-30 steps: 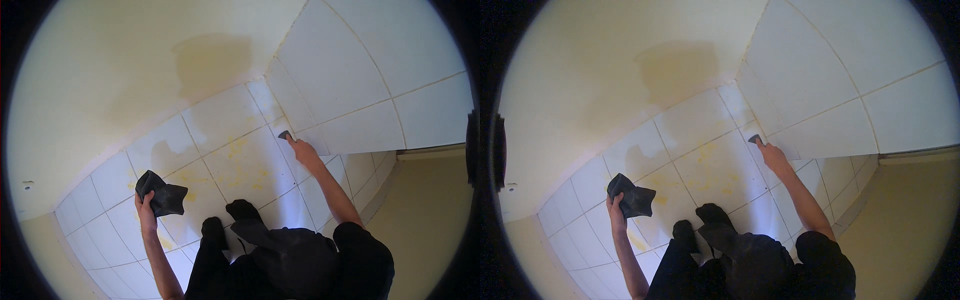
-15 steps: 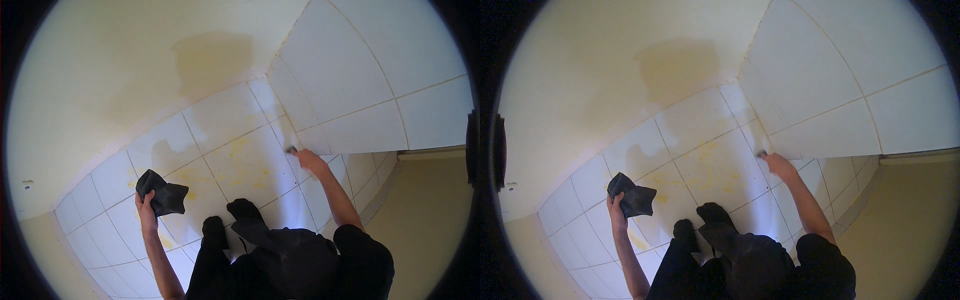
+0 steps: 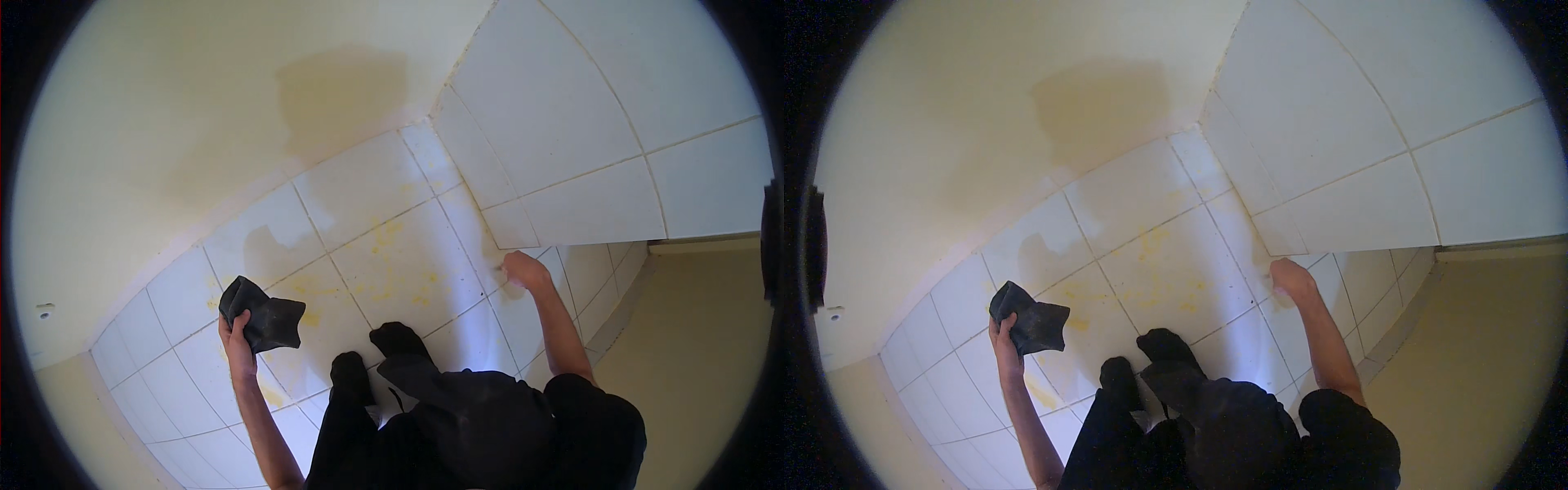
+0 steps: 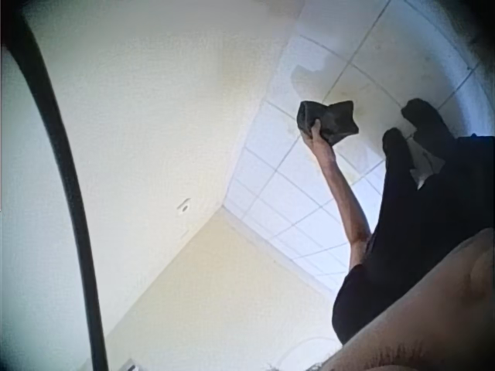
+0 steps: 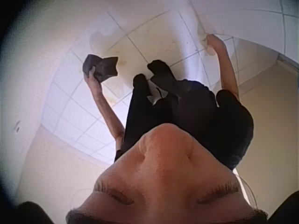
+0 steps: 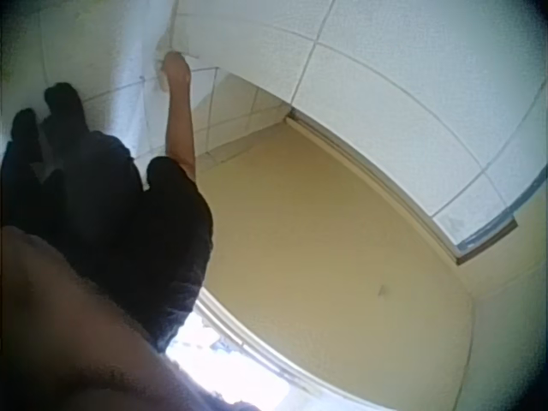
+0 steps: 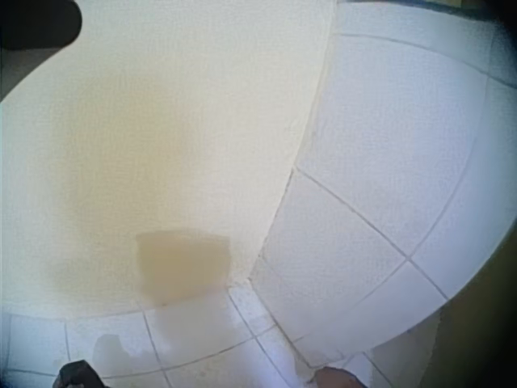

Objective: The person scrapes yellow residue from the tiled floor using a metal scraper while holding a cloth in the other hand.

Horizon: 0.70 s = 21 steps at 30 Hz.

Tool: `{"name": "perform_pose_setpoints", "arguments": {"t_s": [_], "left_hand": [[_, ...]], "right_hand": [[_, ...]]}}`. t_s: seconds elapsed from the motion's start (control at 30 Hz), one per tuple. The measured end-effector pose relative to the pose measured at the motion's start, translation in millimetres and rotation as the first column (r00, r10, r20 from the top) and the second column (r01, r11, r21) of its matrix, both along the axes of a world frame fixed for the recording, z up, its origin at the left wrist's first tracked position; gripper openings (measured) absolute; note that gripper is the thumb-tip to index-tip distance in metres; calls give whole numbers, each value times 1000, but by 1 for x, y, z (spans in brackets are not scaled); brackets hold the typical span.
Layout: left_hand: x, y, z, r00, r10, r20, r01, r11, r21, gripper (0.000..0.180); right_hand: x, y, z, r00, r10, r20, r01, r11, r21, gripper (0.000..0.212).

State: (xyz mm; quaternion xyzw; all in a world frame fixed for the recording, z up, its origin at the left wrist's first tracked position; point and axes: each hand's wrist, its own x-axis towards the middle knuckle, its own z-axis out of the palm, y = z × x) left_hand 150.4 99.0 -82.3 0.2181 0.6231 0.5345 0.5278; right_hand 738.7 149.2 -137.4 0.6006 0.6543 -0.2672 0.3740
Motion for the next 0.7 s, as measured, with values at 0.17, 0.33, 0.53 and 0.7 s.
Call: {"name": "perform_pose_setpoints", "arguments": {"t_s": [0.17,0.33,0.53,0.7], "left_hand": [[3,0,-1,1000,4,2,-4,1000,-9,44],[3,3,-4,1000,4,-6,-4,1000,-1,45],[2,-2,2,999,39,-4,-39,999,0,45],[1,-2,-7,1000,7,-8,-7,1000,-7,46]], "right_hand": [[-17,6,-15,957,16,-289,127,873,472,56],[-31,14,-40,959,-44,-279,195,820,539,59],[-52,6,-20,967,-182,-175,238,892,384,52],[-70,50,-14,917,-140,-373,342,756,559,46]]}}
